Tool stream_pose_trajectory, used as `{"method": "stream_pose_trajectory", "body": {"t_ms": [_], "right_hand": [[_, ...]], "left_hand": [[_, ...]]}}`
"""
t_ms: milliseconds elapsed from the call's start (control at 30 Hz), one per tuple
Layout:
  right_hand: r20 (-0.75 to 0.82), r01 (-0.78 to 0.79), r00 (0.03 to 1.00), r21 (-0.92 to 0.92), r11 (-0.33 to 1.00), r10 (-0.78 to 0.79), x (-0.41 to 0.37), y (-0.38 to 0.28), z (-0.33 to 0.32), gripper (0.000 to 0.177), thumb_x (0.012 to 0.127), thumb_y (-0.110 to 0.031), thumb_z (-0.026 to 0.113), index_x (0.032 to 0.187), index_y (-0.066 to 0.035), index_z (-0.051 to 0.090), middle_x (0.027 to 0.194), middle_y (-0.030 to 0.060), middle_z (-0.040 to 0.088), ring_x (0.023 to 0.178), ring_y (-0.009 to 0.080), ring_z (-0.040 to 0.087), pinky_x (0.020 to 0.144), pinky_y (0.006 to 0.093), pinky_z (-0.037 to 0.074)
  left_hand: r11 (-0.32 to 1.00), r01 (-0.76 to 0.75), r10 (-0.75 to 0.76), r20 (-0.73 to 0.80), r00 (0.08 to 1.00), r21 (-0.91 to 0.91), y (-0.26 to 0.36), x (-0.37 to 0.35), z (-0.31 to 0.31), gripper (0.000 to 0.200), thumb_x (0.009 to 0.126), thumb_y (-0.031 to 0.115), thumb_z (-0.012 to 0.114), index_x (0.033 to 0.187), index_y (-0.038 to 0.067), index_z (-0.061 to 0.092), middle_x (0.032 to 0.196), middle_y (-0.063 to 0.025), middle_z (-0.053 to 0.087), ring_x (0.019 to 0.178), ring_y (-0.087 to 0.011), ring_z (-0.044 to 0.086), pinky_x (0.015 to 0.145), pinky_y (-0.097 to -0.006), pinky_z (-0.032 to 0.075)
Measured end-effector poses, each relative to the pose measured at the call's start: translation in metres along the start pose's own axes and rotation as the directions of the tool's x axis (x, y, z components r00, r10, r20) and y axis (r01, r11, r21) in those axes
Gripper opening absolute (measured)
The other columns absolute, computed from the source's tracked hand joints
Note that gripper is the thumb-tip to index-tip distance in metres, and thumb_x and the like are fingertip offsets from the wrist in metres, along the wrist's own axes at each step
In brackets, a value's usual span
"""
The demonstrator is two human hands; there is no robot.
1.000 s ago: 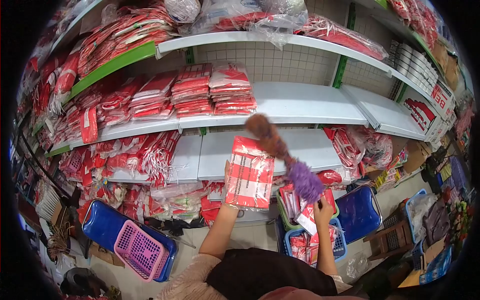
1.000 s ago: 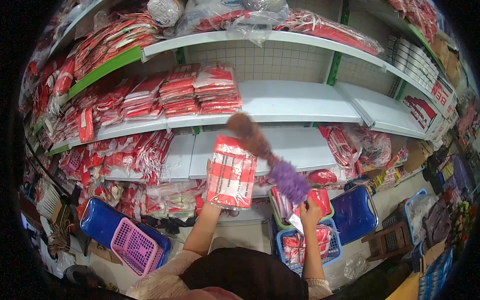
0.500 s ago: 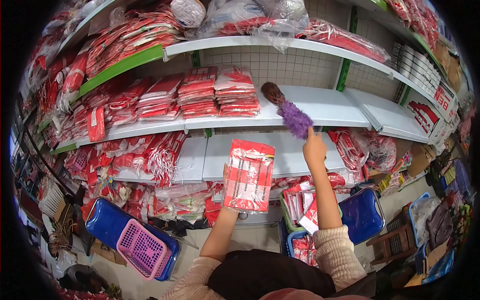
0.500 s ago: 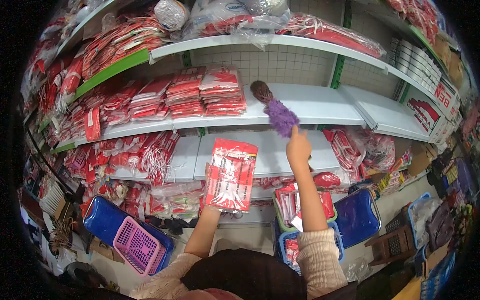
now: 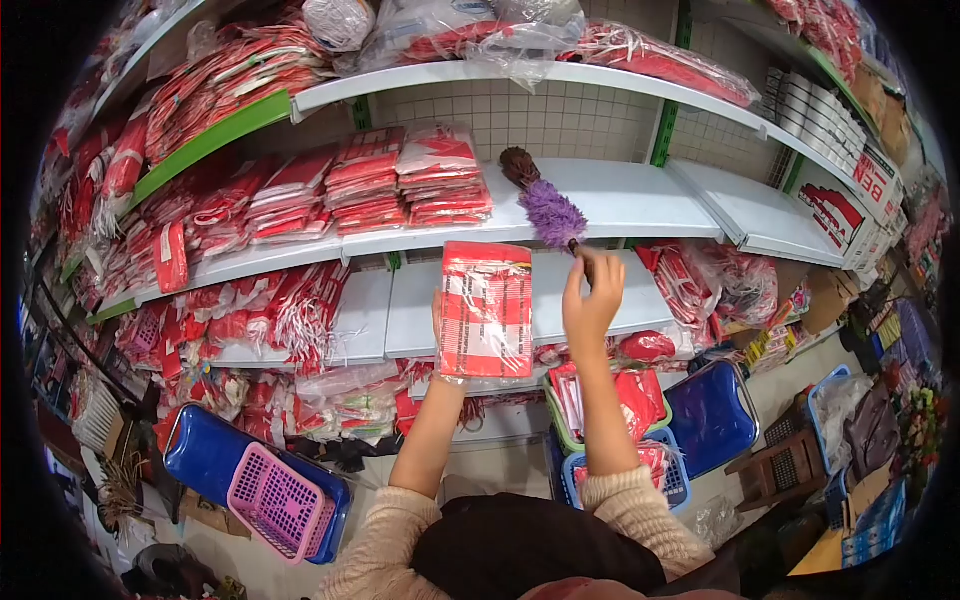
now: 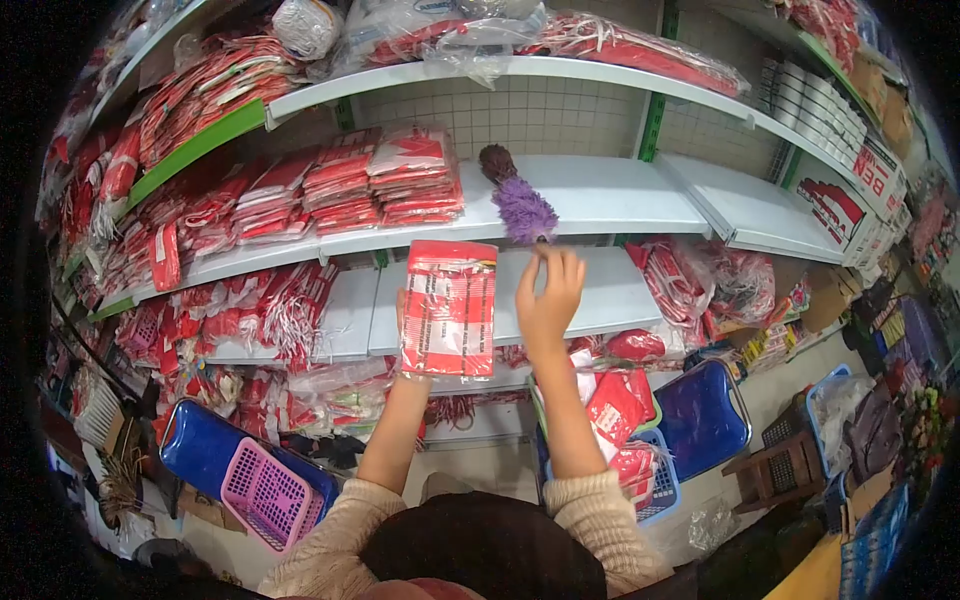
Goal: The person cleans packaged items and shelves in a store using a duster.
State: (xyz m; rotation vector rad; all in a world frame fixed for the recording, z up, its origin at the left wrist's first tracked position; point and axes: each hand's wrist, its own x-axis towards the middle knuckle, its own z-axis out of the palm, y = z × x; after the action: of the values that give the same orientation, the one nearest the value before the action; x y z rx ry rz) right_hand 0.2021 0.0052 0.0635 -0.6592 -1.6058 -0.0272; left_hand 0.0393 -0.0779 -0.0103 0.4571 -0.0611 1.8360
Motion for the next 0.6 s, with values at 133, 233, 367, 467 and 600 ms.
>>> {"method": "stream_pose_trajectory", "body": {"t_ms": [133, 233, 367, 467, 600], "right_hand": [[0.19, -0.469, 0.881, 0.247, 0.848, 0.432, -0.054, -0.023, -0.018, 0.027, 0.08, -0.009, 0.061, 0.105, -0.002, 0.055, 0.085, 0.0065, 0.052, 0.071, 0.0135, 0.048, 0.063, 0.0249, 0.039], [0.482, -0.646, 0.751, 0.394, 0.654, 0.451, -0.073, 0.002, -0.004, 0.04, 0.081, -0.013, 0.064, 0.118, 0.0, 0.052, 0.068, -0.0004, 0.049, 0.064, 0.0073, 0.045, 0.059, 0.0239, 0.038], [0.561, -0.769, 0.64, 0.467, 0.437, 0.526, -0.059, 0.005, -0.027, 0.037, 0.081, -0.006, 0.063, 0.116, 0.0, 0.055, 0.067, -0.0043, 0.046, 0.058, 0.0018, 0.04, 0.052, 0.0166, 0.031], [0.472, -0.664, 0.741, 0.619, 0.419, 0.477, -0.057, 0.0, -0.029, 0.026, 0.08, 0.001, 0.06, 0.107, -0.001, 0.059, 0.066, -0.0063, 0.044, 0.06, 0.0006, 0.04, 0.052, 0.0159, 0.031], [0.493, -0.474, 0.847, 0.53, 0.703, 0.199, -0.066, 0.001, -0.025, 0.022, 0.075, 0.005, 0.056, 0.096, -0.002, 0.061, 0.068, 0.0027, 0.05, 0.061, 0.0095, 0.047, 0.06, 0.0238, 0.04]], "left_hand": [[0.998, -0.038, 0.038, -0.004, 0.999, 0.039, -0.011, 0.003, -0.014, 0.058, 0.088, 0.052, 0.04, 0.123, 0.006, 0.048, 0.122, -0.0155, 0.053, 0.109, -0.0304, 0.053, 0.092, -0.0467, 0.043], [0.997, 0.033, -0.033, -0.005, 0.999, 0.069, -0.028, -0.011, 0.017, 0.056, 0.088, 0.048, 0.043, 0.124, 0.006, 0.047, 0.12, -0.0147, 0.054, 0.106, -0.0286, 0.055, 0.091, -0.0441, 0.045], [0.971, 0.13, -0.113, -0.095, 0.989, 0.2, -0.029, -0.002, -0.041, 0.047, 0.093, 0.041, 0.037, 0.121, 0.004, 0.048, 0.116, -0.0121, 0.056, 0.101, -0.0231, 0.058, 0.087, -0.0351, 0.048], [0.777, 0.183, -0.001, -0.289, 0.957, 0.602, -0.036, -0.013, -0.044, 0.043, 0.094, 0.035, 0.037, 0.123, 0.004, 0.045, 0.122, -0.0086, 0.051, 0.107, -0.0191, 0.053, 0.091, -0.0338, 0.044], [0.644, 0.487, -0.349, -0.339, 0.873, 0.59, -0.043, -0.028, -0.03, 0.041, 0.094, 0.036, 0.039, 0.125, 0.008, 0.044, 0.128, -0.0067, 0.045, 0.114, -0.019, 0.048, 0.098, -0.0356, 0.037]]}}
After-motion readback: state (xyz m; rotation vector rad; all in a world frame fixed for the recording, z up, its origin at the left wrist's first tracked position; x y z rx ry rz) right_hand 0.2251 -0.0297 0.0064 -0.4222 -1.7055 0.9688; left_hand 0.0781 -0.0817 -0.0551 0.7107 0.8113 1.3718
